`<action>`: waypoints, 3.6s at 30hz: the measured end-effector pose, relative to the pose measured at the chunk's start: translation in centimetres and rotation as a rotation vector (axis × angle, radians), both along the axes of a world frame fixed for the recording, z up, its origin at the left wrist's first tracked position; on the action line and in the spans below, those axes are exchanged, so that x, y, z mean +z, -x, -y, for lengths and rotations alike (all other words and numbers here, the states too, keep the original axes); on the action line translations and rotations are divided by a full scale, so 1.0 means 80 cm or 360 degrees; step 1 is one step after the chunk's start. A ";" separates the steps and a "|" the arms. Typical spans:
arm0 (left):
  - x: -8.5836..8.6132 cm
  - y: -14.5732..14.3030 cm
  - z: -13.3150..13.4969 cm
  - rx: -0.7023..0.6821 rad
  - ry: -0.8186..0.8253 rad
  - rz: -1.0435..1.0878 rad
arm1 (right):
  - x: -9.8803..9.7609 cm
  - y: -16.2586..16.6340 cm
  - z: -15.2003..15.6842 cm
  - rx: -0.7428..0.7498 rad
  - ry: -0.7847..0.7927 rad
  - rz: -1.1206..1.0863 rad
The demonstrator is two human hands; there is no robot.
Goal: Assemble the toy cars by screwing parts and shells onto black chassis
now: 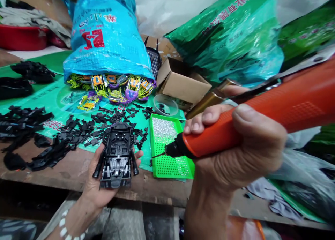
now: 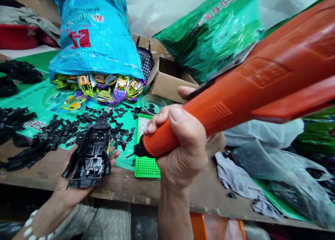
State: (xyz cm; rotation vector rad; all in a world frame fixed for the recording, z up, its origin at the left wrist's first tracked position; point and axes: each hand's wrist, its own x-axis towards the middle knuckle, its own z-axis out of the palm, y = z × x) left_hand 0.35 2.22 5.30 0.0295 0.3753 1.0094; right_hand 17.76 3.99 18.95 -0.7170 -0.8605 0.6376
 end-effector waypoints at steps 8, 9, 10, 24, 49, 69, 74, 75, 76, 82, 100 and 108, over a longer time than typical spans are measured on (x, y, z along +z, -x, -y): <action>0.011 -0.011 0.008 -0.0342 -0.0138 0.0174 | -0.014 0.004 -0.003 0.0044 -0.0025 0.0044; 0.012 -0.011 0.009 -0.0342 -0.0106 0.0133 | -0.015 0.005 -0.003 0.0050 0.0002 0.0045; 0.012 -0.011 0.010 -0.0347 -0.0082 0.0091 | -0.015 0.006 -0.002 0.0061 0.0033 0.0040; 0.018 -0.017 0.012 -0.0422 0.0021 -0.0070 | -0.010 0.006 0.003 0.0105 0.0140 0.0028; -0.027 -0.013 0.025 -0.0315 0.0077 -0.0013 | -0.022 -0.004 0.016 0.0022 0.0123 0.0048; -0.010 -0.025 0.023 -0.0471 -0.0098 0.0099 | -0.014 -0.004 0.013 -0.0051 0.0161 0.0164; -0.006 -0.019 0.022 -0.0385 -0.0036 -0.0058 | -0.017 -0.006 0.014 -0.0078 0.0130 0.0159; -0.006 -0.018 0.021 -0.0347 -0.0024 -0.0078 | -0.019 -0.007 0.015 -0.0069 0.0129 0.0141; -0.006 -0.017 0.021 -0.0320 -0.0014 -0.0089 | -0.021 -0.008 0.015 -0.0062 0.0119 0.0116; -0.007 -0.022 0.023 -0.0425 -0.0106 -0.0047 | -0.032 -0.006 0.017 -0.0058 0.0186 0.0114; 0.000 -0.046 0.013 -0.0568 -0.0220 0.0143 | -0.022 -0.014 0.021 -0.0078 0.0191 0.0089; -0.014 -0.037 0.015 -0.0571 -0.0240 0.0227 | -0.020 -0.018 0.017 -0.0149 0.0223 0.0247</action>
